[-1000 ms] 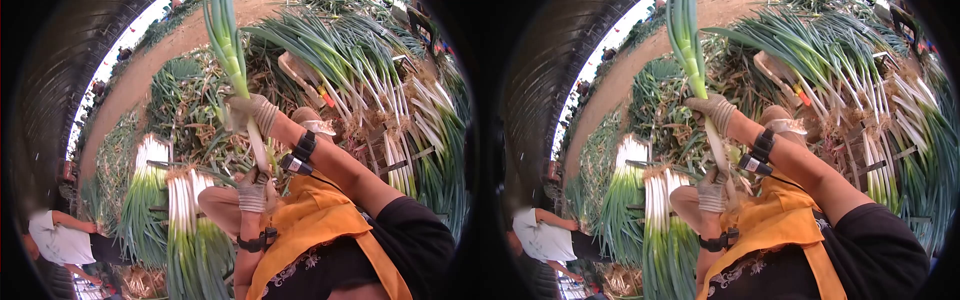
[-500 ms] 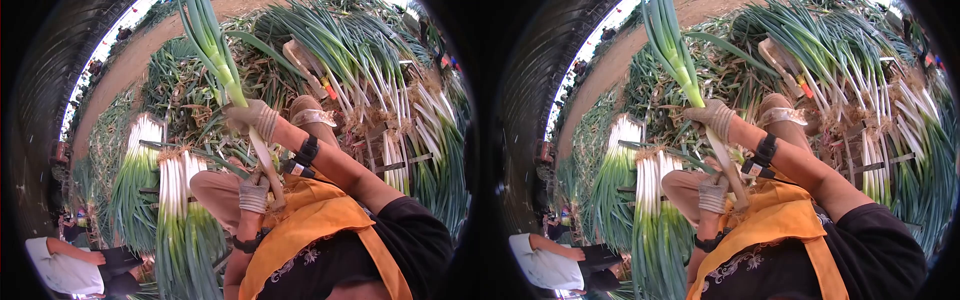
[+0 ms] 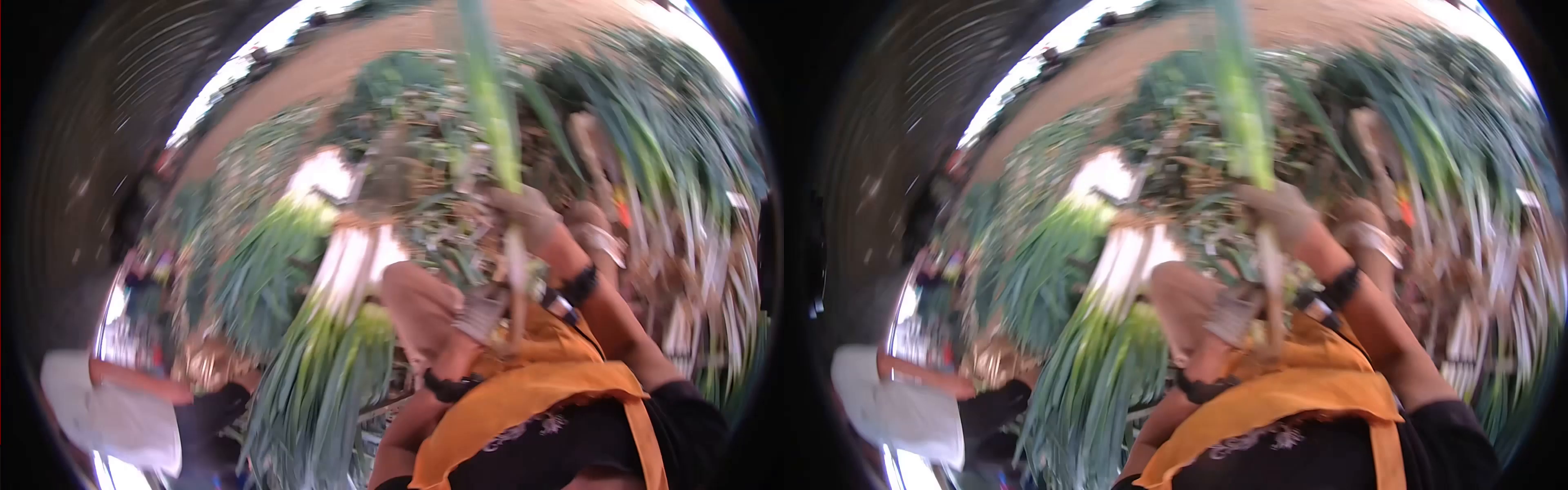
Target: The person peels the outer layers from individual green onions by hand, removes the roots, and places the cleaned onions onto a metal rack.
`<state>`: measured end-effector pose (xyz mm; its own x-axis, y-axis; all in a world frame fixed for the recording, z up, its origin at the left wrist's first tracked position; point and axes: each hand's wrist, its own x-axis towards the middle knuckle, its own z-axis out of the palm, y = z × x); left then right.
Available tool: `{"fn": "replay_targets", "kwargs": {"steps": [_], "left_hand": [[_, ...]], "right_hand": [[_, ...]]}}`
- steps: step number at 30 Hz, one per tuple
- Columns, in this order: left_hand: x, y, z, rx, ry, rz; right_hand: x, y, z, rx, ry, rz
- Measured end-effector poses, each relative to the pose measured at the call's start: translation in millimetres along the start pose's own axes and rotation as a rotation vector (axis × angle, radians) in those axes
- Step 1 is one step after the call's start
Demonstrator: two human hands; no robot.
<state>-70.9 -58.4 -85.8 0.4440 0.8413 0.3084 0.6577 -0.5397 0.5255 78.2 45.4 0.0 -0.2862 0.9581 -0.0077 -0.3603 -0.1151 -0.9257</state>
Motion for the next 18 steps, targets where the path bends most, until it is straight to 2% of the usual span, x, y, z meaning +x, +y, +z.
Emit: {"fn": "replay_targets", "kwargs": {"steps": [1,2,4,7,8,11,12,13,15,18], "left_hand": [[1,-9,10,-0.11,0.018,-0.081],[9,18,-15,-0.521,-0.067,-0.566],[-3,-8,11,-0.833,0.043,-0.48],[-9,10,4,-1.483,-0.003,-0.763],[-14,3,14,-1.446,-0.07,-0.761],[-8,15,2,-1.598,-0.027,-0.68],[-8,11,4,-1.585,-0.033,-0.605],[-6,13,8,-1.583,-0.04,-0.579],[-4,14,7,-1.513,-0.025,-0.572],[3,15,-2,-1.434,-0.001,-0.573]], "right_hand": [[-1,-3,9,0.113,0.038,0.045],[-9,-19,21,0.153,-0.043,0.074],[-4,-9,19,0.195,-0.133,0.078],[2,-4,22,0.295,-0.254,0.132],[-2,-4,23,0.323,-0.274,0.148],[-3,-5,27,0.299,-0.269,0.146],[2,-5,29,0.295,-0.213,0.21],[-12,-14,38,0.32,-0.222,0.124],[-8,-5,34,0.256,-0.23,0.194],[-26,-3,30,0.093,-0.206,0.171]]}}
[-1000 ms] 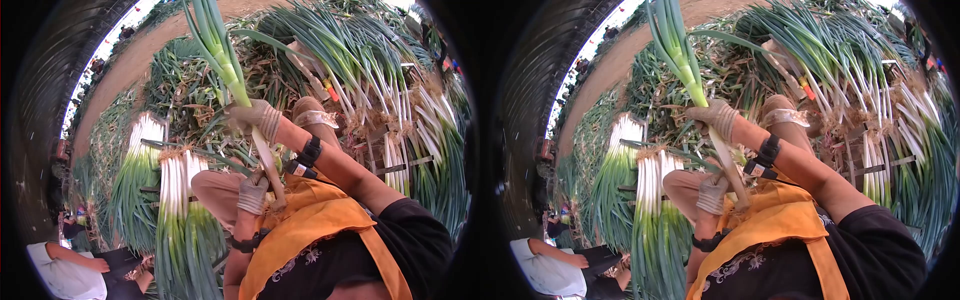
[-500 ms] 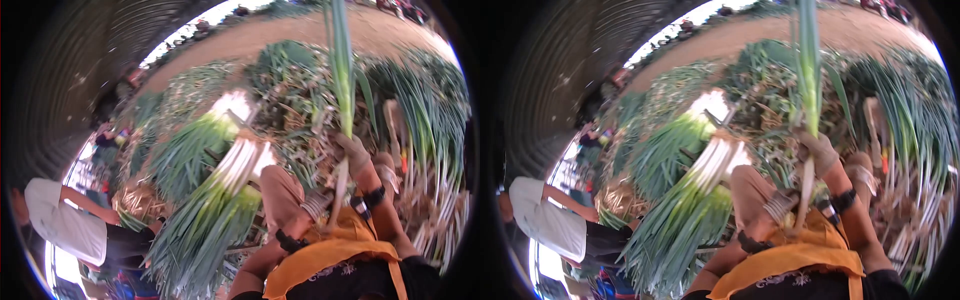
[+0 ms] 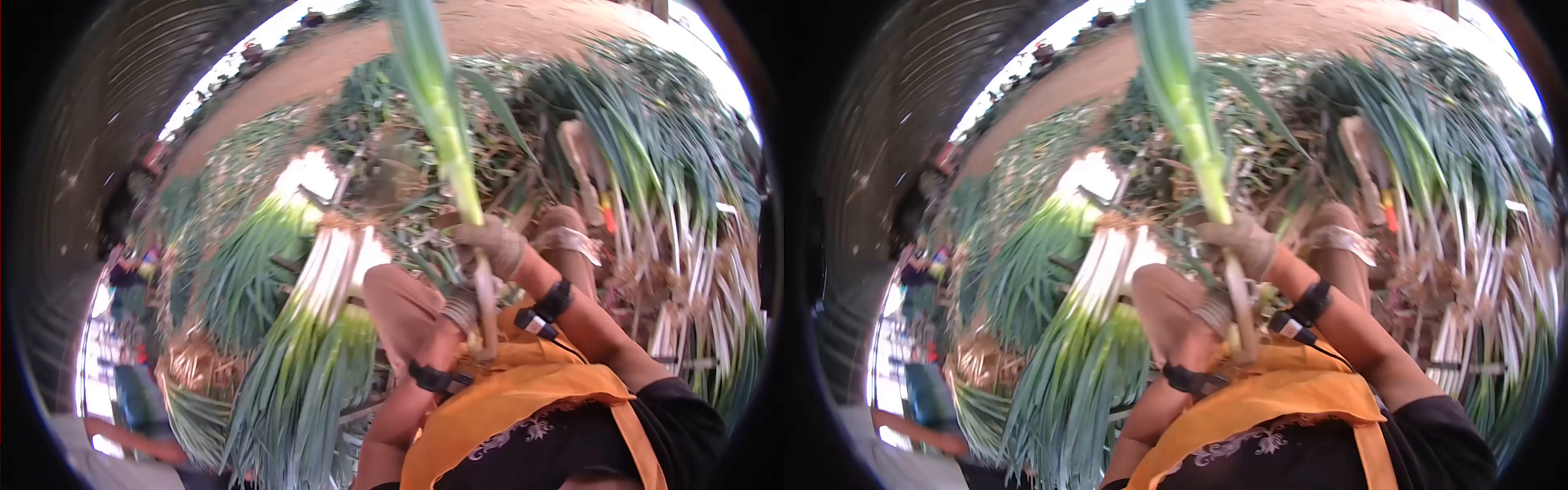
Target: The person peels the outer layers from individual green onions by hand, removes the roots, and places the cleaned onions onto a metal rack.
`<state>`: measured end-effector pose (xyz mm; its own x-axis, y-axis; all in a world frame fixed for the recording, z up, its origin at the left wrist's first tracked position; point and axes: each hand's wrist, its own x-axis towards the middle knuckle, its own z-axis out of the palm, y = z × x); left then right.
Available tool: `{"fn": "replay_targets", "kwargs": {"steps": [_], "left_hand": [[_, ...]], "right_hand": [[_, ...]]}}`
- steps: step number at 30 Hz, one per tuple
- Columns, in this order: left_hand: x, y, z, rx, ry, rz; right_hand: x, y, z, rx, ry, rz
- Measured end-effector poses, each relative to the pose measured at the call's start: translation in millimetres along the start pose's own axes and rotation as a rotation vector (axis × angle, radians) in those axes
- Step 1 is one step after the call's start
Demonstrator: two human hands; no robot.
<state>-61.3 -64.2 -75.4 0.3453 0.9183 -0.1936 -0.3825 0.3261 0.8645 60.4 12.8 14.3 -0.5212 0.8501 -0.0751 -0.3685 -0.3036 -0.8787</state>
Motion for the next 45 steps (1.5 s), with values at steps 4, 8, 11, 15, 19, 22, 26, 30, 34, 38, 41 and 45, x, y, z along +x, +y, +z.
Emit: {"fn": "replay_targets", "kwargs": {"steps": [4,8,11,15,19,22,26,30,34,38,41,45], "left_hand": [[4,4,3,0.117,0.03,-0.012],[3,-5,-6,0.364,0.028,-0.095],[8,-20,-21,0.646,0.004,-0.173],[24,-41,-64,1.12,-0.043,-0.256],[77,-41,-90,1.827,-0.087,-0.322],[81,2,-48,1.357,0.095,-0.155],[44,48,61,0.125,0.15,0.135],[31,43,71,0.559,0.159,0.163],[28,24,54,0.605,0.16,0.032],[25,14,50,0.536,0.138,-0.051],[16,16,47,0.582,0.051,-0.089],[12,12,20,0.456,-0.02,0.094]], "right_hand": [[-5,-8,-3,-0.177,0.095,-0.045],[4,-52,-13,-0.1,0.221,-0.087],[19,-83,-24,-0.154,0.314,-0.191],[-29,-182,-23,-0.192,0.31,-0.592],[-30,-200,-29,-0.213,0.417,-0.497],[-25,-172,-31,-0.108,0.565,-0.329],[-14,-121,-45,-0.049,0.589,-0.317],[-5,-90,-43,-0.021,0.671,-0.245],[-1,-62,-53,-0.023,0.675,-0.256],[3,-45,-56,-0.057,0.633,-0.16],[5,-43,-59,-0.098,0.627,-0.18],[11,-45,-63,-0.125,0.69,-0.152]]}}
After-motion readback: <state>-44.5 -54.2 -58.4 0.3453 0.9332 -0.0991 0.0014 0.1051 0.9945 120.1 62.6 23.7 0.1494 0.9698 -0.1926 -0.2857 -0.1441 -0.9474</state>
